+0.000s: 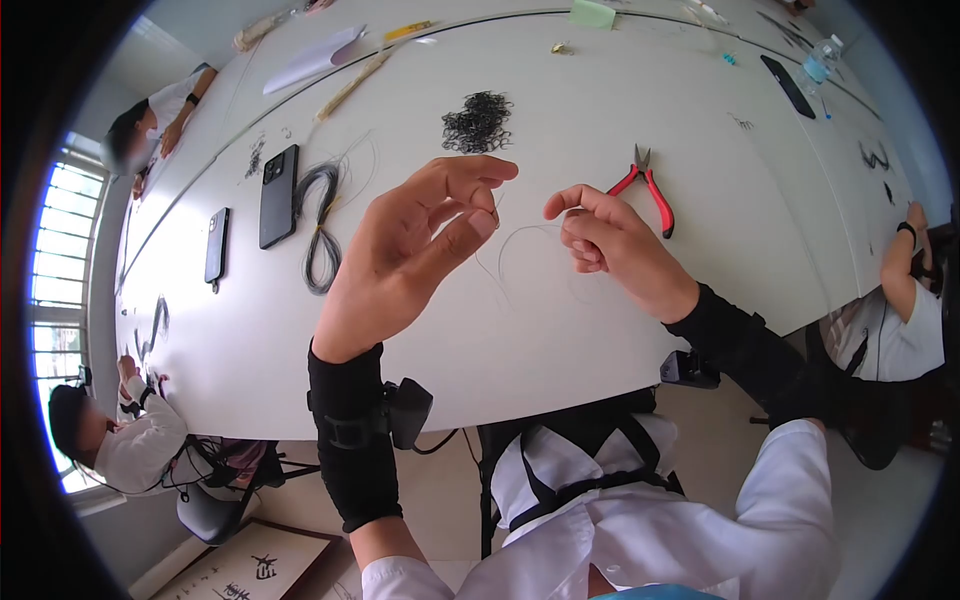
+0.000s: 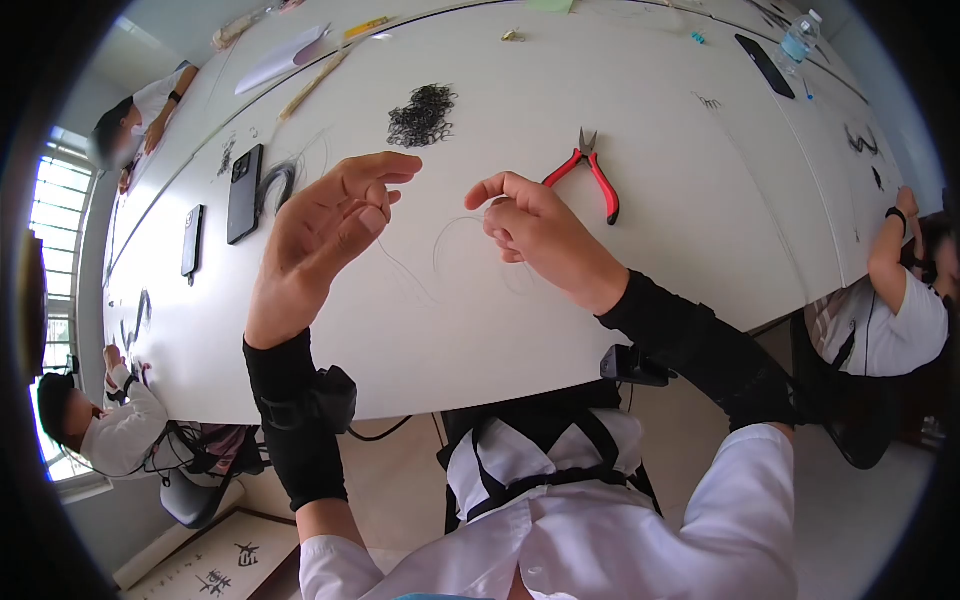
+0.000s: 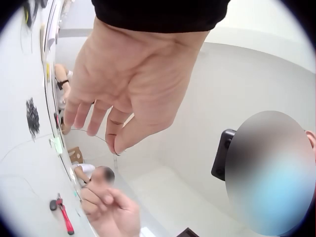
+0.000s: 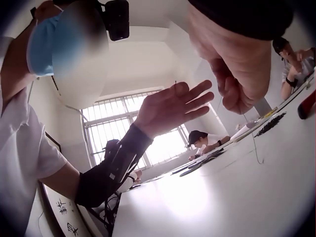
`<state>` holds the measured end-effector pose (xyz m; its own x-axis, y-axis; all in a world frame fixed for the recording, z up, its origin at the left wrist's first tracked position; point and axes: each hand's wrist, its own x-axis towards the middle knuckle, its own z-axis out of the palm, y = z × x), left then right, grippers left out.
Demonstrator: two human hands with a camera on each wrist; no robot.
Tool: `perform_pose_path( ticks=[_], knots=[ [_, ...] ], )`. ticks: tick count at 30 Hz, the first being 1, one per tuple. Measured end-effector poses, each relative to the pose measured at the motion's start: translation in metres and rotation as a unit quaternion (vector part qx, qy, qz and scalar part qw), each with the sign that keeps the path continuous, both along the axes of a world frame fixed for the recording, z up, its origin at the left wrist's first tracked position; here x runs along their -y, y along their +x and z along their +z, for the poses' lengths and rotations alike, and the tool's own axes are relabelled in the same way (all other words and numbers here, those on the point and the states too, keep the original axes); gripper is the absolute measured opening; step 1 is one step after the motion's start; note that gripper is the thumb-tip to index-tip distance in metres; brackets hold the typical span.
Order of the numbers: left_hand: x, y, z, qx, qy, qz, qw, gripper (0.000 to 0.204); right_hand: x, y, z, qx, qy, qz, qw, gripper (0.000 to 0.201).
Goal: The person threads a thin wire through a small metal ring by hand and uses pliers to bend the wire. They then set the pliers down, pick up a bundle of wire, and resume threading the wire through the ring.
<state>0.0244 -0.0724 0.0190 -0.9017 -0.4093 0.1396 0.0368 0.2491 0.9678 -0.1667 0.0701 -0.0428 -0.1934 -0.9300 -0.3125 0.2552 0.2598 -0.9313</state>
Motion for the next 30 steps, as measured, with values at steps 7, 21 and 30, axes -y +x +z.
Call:
perform_pose_path(
  ticks=[7,21,30],
  knots=[
    [0.007,0.0,-0.016,0.04,0.038,0.037,0.998,0.015,-0.016,-0.029,-0.018,0.013,0.001,-0.144,0.99,0.022],
    [0.001,-0.04,-0.046,0.002,-0.056,-0.007,0.998,0.01,0.003,-0.015,0.033,0.019,-0.021,-0.044,0.999,0.027],
    [0.004,-0.038,-0.052,0.059,-0.037,0.027,0.997,0.007,0.023,-0.026,0.009,-0.163,-0.026,0.04,0.985,0.019]
  ],
)
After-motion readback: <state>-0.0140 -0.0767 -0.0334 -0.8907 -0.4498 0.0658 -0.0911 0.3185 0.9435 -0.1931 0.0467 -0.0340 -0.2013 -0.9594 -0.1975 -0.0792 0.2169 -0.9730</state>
